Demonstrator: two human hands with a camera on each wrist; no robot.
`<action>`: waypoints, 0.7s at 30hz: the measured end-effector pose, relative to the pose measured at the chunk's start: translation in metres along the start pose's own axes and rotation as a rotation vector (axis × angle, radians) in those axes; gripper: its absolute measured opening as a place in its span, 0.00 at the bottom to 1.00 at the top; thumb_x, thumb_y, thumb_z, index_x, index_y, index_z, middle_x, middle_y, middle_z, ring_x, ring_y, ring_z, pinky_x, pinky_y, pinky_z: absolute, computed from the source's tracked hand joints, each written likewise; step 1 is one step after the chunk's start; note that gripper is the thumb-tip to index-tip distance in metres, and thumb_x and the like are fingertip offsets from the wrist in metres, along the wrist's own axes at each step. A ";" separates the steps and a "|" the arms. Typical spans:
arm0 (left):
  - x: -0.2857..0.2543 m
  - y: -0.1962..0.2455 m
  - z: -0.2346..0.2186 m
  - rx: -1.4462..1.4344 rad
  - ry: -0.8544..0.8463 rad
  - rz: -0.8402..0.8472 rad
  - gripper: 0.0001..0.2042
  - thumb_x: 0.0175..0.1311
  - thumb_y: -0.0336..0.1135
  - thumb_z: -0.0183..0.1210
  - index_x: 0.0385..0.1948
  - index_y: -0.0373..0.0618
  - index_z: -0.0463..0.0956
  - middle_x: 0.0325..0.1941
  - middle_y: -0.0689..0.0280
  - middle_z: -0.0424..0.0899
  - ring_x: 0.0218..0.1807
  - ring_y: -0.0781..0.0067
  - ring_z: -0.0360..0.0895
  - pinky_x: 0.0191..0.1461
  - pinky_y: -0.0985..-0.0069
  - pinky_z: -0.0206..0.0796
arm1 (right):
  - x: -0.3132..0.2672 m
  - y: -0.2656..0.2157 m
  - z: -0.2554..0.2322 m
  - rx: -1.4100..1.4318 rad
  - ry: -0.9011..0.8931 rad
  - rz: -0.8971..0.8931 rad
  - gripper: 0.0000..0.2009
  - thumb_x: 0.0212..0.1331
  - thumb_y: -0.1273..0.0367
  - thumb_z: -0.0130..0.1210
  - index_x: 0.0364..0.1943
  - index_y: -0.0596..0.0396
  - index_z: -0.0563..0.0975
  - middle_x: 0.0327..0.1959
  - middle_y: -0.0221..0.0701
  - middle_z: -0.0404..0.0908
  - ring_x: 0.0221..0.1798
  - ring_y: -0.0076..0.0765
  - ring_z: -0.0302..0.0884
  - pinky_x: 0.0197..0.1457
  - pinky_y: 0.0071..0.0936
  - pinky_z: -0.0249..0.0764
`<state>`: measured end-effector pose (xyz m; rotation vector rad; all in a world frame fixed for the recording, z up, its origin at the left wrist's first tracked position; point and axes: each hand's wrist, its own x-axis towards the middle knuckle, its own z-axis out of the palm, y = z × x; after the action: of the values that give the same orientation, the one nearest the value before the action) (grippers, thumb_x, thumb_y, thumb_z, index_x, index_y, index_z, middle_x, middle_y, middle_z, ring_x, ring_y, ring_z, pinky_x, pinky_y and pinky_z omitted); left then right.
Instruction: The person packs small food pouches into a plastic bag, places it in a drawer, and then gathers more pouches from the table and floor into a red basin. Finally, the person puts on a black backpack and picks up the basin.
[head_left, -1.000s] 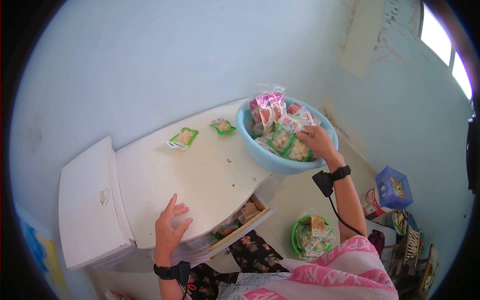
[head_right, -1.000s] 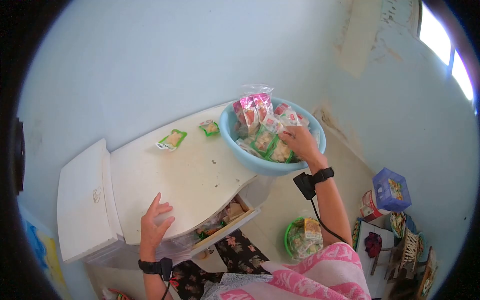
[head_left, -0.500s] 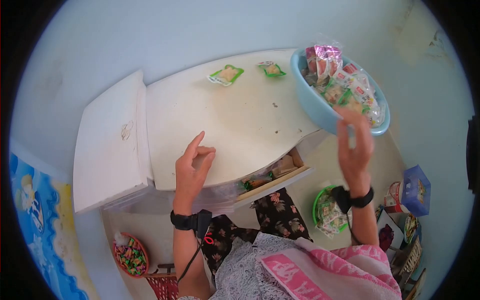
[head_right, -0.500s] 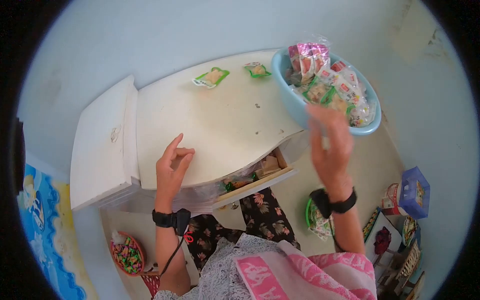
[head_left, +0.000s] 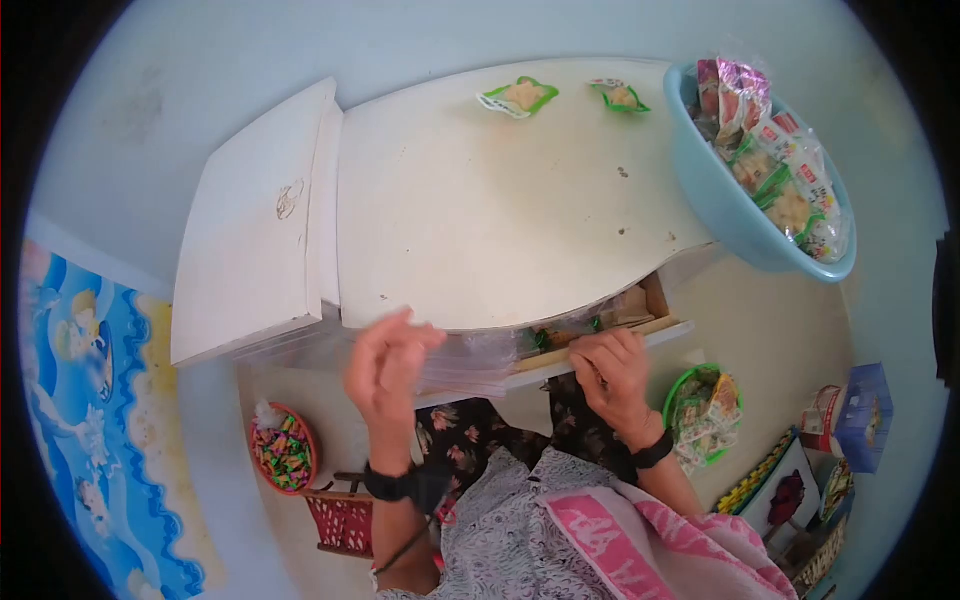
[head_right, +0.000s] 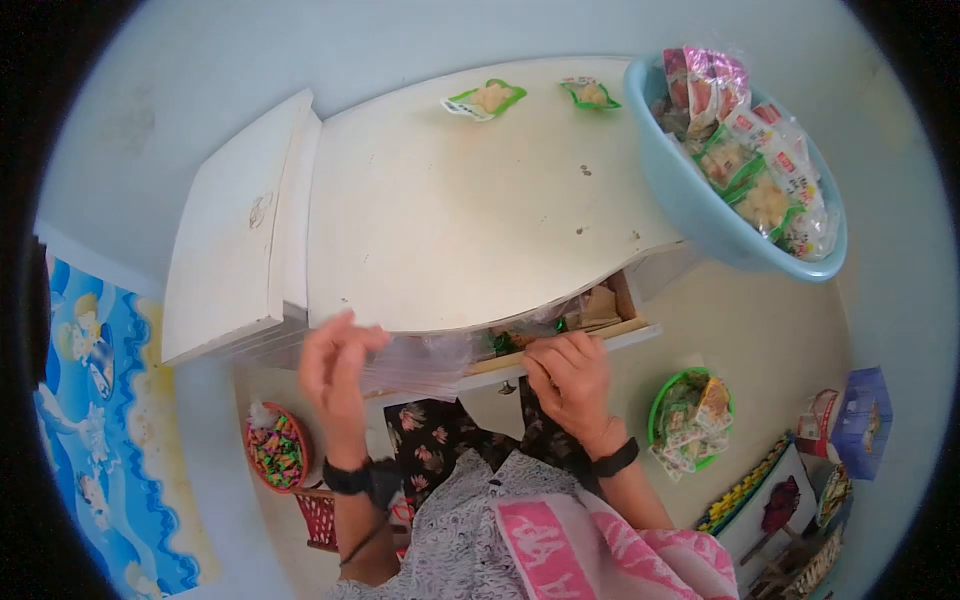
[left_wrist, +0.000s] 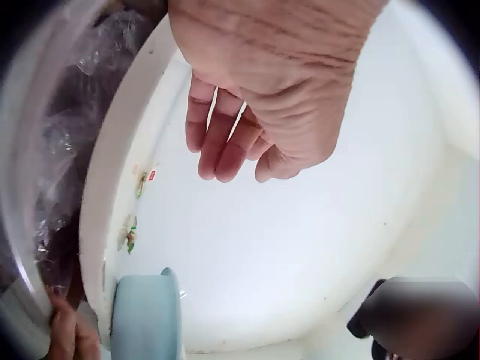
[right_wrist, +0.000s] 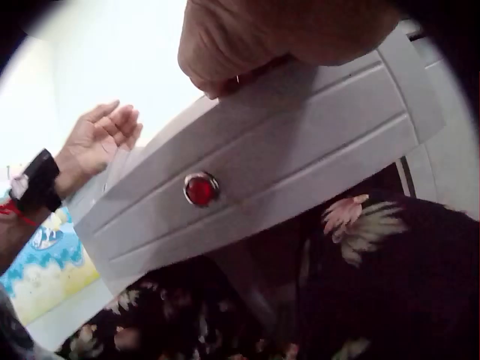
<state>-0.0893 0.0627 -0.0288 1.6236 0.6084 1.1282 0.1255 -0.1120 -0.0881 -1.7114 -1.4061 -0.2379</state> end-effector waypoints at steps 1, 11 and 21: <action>-0.015 0.000 -0.001 0.118 -0.031 0.010 0.16 0.69 0.31 0.63 0.56 0.36 0.80 0.40 0.58 0.90 0.47 0.66 0.87 0.55 0.67 0.75 | -0.001 0.001 0.003 -0.011 0.010 0.003 0.06 0.54 0.74 0.68 0.33 0.51 0.82 0.37 0.27 0.86 0.40 0.39 0.79 0.44 0.37 0.69; -0.043 0.013 0.050 0.976 -0.483 0.166 0.22 0.69 0.49 0.64 0.60 0.48 0.83 0.66 0.47 0.77 0.70 0.43 0.71 0.71 0.53 0.61 | -0.003 0.002 0.010 -0.071 0.086 0.011 0.06 0.53 0.72 0.69 0.33 0.50 0.82 0.35 0.25 0.84 0.38 0.36 0.78 0.43 0.35 0.66; -0.043 -0.003 0.053 0.770 -0.406 -0.046 0.17 0.69 0.41 0.65 0.52 0.38 0.84 0.56 0.52 0.85 0.59 0.51 0.82 0.65 0.61 0.68 | -0.005 0.003 0.010 -0.074 0.094 0.011 0.06 0.53 0.71 0.69 0.33 0.51 0.82 0.36 0.25 0.84 0.38 0.37 0.77 0.43 0.36 0.66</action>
<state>-0.0606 0.0041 -0.0495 2.3929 0.8570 0.5027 0.1229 -0.1079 -0.0984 -1.7453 -1.3336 -0.3635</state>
